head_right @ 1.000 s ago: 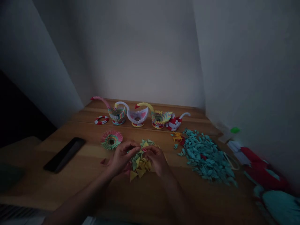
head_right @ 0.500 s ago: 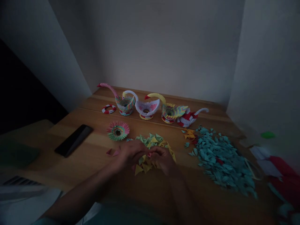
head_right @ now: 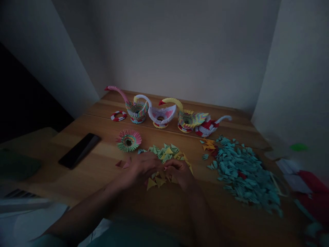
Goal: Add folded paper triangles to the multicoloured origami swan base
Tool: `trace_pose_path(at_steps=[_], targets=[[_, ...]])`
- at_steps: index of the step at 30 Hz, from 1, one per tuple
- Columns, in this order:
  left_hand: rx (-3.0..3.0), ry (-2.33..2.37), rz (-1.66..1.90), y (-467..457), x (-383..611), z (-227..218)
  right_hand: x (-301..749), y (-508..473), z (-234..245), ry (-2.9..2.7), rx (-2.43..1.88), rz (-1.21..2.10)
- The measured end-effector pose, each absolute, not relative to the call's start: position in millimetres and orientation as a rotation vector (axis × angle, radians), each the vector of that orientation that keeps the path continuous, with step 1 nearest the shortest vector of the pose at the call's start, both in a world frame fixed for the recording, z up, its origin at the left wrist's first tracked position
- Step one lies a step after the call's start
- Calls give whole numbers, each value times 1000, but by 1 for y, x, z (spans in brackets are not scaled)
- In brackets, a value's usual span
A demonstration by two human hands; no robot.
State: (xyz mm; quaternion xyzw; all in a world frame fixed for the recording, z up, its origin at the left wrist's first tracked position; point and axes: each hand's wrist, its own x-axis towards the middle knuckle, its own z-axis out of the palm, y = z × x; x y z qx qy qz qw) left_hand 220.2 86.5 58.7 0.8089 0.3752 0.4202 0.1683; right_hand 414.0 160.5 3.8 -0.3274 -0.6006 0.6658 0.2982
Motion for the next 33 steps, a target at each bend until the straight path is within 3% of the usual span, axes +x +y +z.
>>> trace_pose_path(at_steps=[18, 33], targets=[[2413, 1221, 1107, 86, 221, 58, 416, 163, 1, -1579, -871, 1831], [2104, 1036, 1198, 92, 221, 49, 410, 159, 12, -1561, -872, 1844]])
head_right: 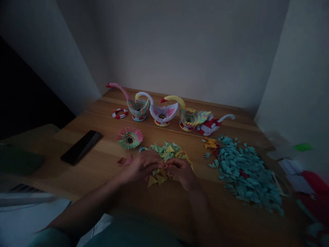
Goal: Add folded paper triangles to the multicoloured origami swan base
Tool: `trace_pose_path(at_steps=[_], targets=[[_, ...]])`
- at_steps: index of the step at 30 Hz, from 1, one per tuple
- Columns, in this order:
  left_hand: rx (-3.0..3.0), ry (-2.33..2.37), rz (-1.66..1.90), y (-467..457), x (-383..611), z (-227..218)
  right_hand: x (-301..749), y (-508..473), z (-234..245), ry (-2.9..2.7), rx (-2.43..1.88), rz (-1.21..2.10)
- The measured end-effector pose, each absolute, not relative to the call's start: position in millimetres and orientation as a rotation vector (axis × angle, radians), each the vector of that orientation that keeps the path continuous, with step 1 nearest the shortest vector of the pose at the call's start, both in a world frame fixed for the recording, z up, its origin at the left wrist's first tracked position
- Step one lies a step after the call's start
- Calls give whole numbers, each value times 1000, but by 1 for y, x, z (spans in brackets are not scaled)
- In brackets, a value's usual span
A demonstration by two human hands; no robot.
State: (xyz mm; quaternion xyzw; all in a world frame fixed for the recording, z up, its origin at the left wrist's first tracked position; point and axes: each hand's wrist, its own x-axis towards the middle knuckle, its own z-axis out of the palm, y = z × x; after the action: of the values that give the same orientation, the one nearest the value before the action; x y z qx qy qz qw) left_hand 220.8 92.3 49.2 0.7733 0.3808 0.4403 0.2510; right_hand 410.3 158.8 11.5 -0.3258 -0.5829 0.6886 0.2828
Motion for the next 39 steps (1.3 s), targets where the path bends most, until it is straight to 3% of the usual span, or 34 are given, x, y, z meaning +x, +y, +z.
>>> trace_pose_path(at_steps=[39], targets=[[2264, 1106, 1260, 95, 220, 41, 411, 164, -5, -1591, -912, 1707]])
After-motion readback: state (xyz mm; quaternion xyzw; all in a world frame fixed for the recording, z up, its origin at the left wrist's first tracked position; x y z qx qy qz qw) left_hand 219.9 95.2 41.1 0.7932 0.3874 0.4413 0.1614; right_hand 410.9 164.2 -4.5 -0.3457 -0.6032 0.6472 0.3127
